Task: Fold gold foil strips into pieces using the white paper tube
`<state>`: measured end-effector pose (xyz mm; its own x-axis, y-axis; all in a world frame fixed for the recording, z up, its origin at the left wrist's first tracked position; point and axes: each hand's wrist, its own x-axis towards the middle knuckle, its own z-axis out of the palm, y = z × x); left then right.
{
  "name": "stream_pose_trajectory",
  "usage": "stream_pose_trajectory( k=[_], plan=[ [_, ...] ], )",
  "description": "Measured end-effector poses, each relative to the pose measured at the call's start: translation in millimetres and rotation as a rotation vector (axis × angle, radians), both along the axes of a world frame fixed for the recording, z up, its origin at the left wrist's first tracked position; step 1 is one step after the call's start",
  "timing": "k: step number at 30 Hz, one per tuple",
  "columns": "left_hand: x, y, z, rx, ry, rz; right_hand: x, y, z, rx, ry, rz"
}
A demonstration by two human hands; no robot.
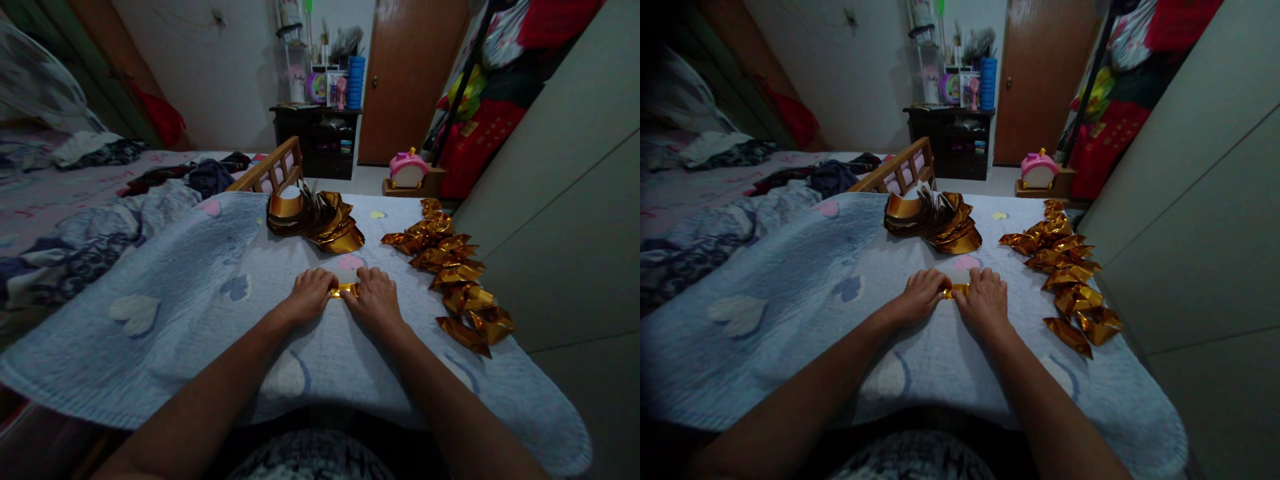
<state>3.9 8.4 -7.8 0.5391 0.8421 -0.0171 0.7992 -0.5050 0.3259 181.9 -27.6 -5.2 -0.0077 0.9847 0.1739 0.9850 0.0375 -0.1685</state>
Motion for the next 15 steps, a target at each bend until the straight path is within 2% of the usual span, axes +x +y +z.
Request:
stream_pose_trajectory(
  k=[15],
  plan=[
    [-1.0, -0.6, 4.1, -0.044, -0.015, 0.004, 54.2, 0.4, -6.1, -0.058, 0.071, -0.064]
  ],
)
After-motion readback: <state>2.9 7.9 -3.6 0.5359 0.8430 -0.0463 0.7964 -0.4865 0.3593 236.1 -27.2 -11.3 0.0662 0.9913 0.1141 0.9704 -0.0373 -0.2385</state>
